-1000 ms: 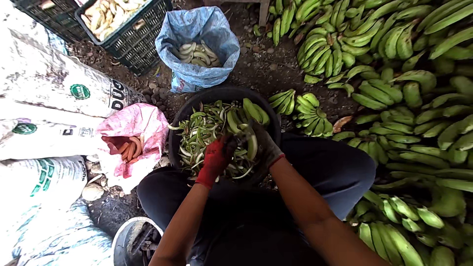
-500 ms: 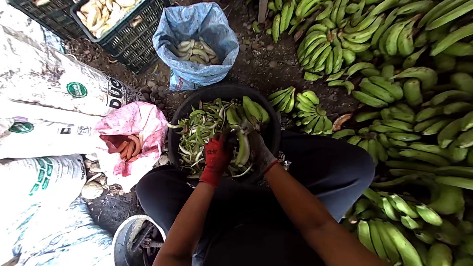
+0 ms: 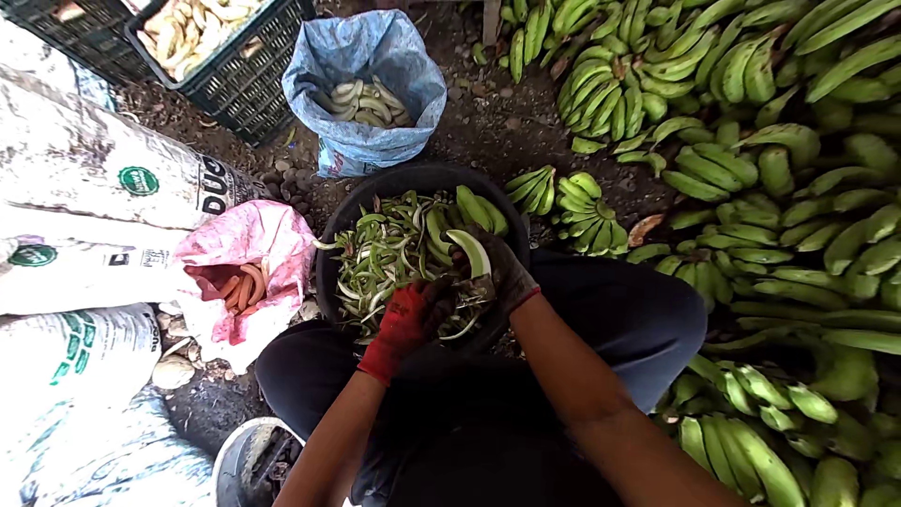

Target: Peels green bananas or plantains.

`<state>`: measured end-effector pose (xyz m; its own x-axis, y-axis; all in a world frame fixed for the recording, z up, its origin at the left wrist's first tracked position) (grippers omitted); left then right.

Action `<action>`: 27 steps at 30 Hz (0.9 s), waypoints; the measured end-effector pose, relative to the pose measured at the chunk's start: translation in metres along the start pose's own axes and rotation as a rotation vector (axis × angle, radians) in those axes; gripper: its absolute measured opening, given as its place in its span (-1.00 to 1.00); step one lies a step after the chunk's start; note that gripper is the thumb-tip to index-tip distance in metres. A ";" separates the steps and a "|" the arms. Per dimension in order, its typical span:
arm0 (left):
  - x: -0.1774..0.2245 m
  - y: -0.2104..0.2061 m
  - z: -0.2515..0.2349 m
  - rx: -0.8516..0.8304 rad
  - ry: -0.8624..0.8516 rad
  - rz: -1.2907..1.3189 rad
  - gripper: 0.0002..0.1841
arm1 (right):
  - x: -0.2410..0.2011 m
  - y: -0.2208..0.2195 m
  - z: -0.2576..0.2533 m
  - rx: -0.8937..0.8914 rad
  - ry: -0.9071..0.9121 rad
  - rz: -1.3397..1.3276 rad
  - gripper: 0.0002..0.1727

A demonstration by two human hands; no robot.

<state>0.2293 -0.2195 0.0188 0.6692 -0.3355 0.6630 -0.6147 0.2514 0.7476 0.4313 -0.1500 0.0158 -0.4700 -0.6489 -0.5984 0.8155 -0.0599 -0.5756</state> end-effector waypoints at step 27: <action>-0.061 -0.028 -0.004 0.428 0.664 0.528 -0.49 | -0.123 -0.108 -0.071 0.243 0.521 0.443 -0.58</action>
<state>0.2069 -0.2024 -0.0426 0.2808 0.3442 0.8959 -0.9183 -0.1752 0.3551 0.3766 -0.0099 0.1115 -0.1283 -0.2096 -0.9693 0.9902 -0.0812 -0.1135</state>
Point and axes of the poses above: each hand's wrist, its own z-axis away from the middle knuckle, its own y-axis out of the back of the hand, x = y × z, the point moved 1 cm from there along -z, towards the middle knuckle, and after that the axes turned 2 degrees about -z, right-handed, at the moved point
